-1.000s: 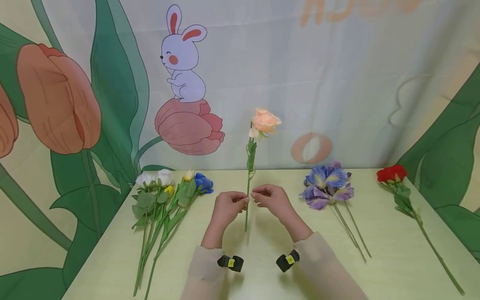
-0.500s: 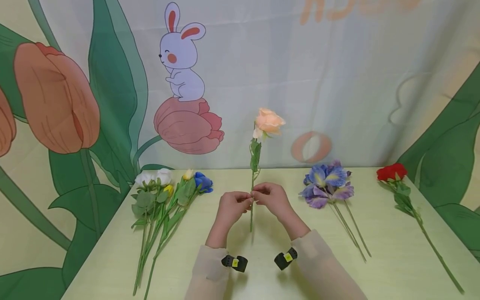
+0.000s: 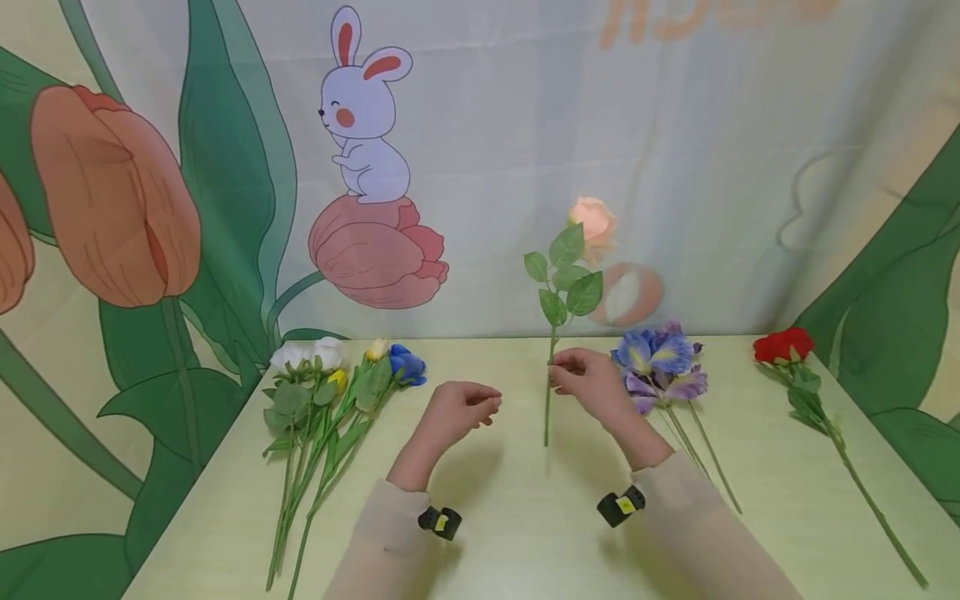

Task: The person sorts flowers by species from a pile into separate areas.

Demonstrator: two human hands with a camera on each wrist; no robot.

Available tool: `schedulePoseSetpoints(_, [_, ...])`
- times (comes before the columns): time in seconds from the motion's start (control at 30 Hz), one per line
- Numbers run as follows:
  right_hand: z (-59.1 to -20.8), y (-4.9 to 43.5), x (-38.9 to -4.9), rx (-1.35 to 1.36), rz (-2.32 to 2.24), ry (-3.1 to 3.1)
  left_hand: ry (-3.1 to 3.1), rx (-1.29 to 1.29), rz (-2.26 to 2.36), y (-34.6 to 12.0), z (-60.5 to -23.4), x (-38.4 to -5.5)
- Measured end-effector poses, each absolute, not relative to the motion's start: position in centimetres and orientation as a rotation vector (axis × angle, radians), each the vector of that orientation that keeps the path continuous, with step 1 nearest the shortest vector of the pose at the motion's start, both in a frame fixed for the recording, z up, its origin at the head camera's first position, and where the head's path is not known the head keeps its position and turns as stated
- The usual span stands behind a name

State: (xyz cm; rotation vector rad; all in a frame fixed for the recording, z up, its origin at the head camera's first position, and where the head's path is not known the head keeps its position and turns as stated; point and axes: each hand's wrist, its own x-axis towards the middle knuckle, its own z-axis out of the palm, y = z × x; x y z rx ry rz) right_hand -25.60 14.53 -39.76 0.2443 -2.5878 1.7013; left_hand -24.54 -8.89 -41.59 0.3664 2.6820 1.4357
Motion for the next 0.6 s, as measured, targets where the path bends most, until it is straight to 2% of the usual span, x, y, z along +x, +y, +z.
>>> schedulePoseSetpoints(0.33, [-38.2, 26.4, -22.7, 0.203, 1.138, -2.789, 2.932, 0.248, 0.987, -20.2, -41.5, -23.0])
schedulePoseSetpoints(0.6, [-39.4, 34.4, -20.8, 0.072, 0.923, -2.896, 2.977, 0.16, 0.787, -25.5, -42.5, -21.3])
